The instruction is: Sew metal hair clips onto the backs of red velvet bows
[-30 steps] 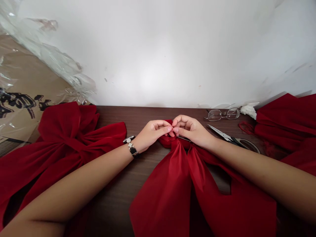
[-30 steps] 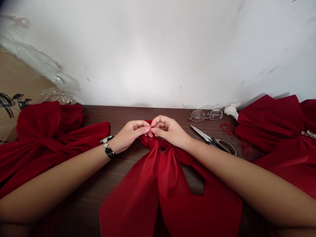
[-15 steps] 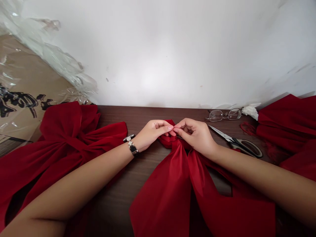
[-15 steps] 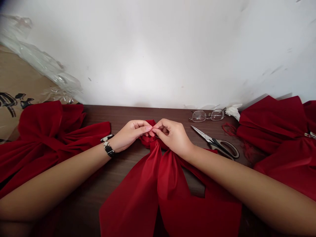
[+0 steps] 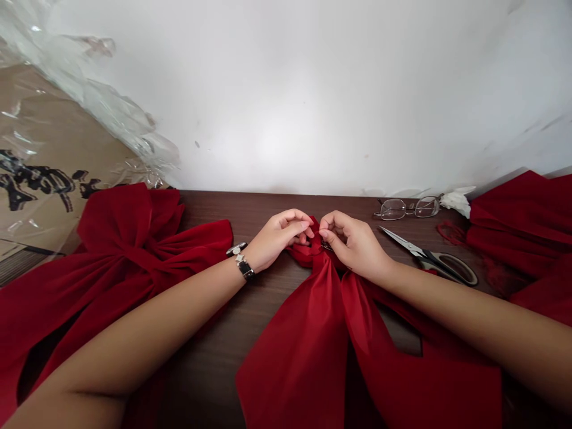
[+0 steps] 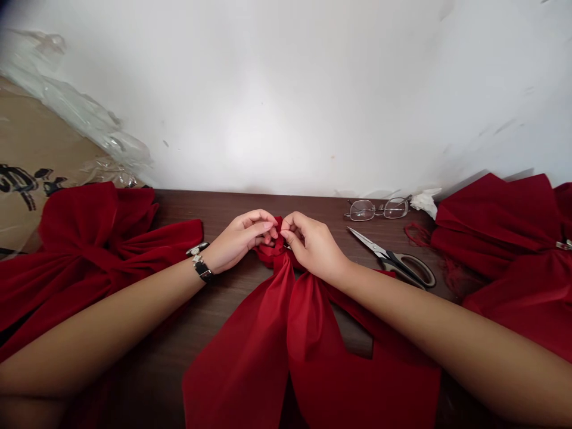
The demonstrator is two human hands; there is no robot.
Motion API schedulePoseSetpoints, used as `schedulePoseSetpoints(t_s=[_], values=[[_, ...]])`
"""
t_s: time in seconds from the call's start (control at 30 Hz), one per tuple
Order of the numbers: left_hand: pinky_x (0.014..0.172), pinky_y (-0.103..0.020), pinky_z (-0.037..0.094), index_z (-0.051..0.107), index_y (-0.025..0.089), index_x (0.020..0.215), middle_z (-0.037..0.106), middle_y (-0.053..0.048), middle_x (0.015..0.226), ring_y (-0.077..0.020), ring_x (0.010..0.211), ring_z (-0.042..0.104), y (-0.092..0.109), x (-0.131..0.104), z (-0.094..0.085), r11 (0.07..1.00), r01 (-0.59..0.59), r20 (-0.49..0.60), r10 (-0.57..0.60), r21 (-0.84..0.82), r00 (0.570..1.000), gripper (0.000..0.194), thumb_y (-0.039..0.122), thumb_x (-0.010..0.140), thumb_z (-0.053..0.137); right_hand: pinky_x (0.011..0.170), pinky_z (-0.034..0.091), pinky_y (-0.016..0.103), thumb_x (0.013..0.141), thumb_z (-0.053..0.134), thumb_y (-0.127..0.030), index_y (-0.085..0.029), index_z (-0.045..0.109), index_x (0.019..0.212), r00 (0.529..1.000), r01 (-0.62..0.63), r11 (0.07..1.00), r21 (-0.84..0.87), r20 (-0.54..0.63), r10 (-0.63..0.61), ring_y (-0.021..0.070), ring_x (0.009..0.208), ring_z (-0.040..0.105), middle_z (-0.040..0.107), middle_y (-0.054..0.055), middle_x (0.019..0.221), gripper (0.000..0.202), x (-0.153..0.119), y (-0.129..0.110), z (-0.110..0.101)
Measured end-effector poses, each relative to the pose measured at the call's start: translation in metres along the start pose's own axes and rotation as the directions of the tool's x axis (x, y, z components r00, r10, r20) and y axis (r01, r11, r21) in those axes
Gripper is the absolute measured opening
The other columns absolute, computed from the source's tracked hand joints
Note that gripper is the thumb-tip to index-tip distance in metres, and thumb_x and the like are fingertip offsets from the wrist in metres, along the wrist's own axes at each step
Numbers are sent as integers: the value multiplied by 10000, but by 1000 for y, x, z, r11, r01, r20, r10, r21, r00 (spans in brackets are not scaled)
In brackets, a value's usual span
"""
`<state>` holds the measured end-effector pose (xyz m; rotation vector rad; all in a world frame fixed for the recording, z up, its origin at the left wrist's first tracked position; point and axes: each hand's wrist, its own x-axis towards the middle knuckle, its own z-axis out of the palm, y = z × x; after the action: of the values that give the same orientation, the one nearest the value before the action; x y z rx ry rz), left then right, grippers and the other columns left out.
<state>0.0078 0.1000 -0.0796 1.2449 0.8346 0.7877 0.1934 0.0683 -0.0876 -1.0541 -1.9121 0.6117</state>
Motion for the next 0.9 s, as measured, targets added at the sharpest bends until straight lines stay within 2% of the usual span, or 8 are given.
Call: schedulePoseSetpoints(t_s=[0.1,0.27,0.37,0.47,0.57,0.77,0.9], values=[[623,-201,428,645,146,901,611,13,726,-76,647,548,-1,0,-3,993,-25,24,22,118,999,145,264,817,646,608,404,221,905,492,-186,-184,515,839,1000,5,1000,-7,2,-5,110,620,516,578,-2,726,69,0,0,0],[688,-243,460,677,133,907,648,-21,797,-104,701,578,6,2,-7,972,2,125,-33,234,992,172,258,790,668,614,399,222,900,485,-172,-186,500,838,1000,14,1000,-23,10,-14,116,636,513,577,5,750,65,-1,1,-1],[748,-265,461,677,120,836,652,-40,836,-129,769,588,10,4,-10,957,-46,186,-9,287,983,147,252,770,680,618,395,225,898,478,-161,-188,492,833,1000,23,999,-28,17,-23,117,634,509,573,4,744,71,0,1,-1],[741,-262,443,661,117,758,619,-36,834,-128,768,562,11,5,-12,931,-111,226,32,348,974,154,266,750,700,607,389,224,896,474,-155,-190,485,829,999,26,999,-24,23,-25,115,617,496,560,-2,726,77,0,1,-2],[722,-251,427,637,119,737,594,-21,817,-115,745,538,10,5,-12,930,-122,218,46,348,975,160,267,753,697,599,389,224,897,471,-156,-191,481,829,999,23,1000,-16,31,-23,114,607,490,555,-5,717,77,1,1,-2],[746,-254,434,590,124,751,608,-15,788,-108,744,571,9,4,-10,954,-51,173,-1,297,985,141,249,796,637,608,393,229,895,461,-145,-193,475,834,998,16,1000,-8,61,-15,117,617,498,560,-3,727,79,1,2,-1],[708,-266,455,569,138,884,630,-22,803,-128,745,603,6,4,-10,958,-39,210,-23,286,977,236,270,749,710,617,393,229,885,471,-137,-193,475,834,998,10,1000,-6,63,-10,117,631,500,564,-1,748,75,0,2,-2]])
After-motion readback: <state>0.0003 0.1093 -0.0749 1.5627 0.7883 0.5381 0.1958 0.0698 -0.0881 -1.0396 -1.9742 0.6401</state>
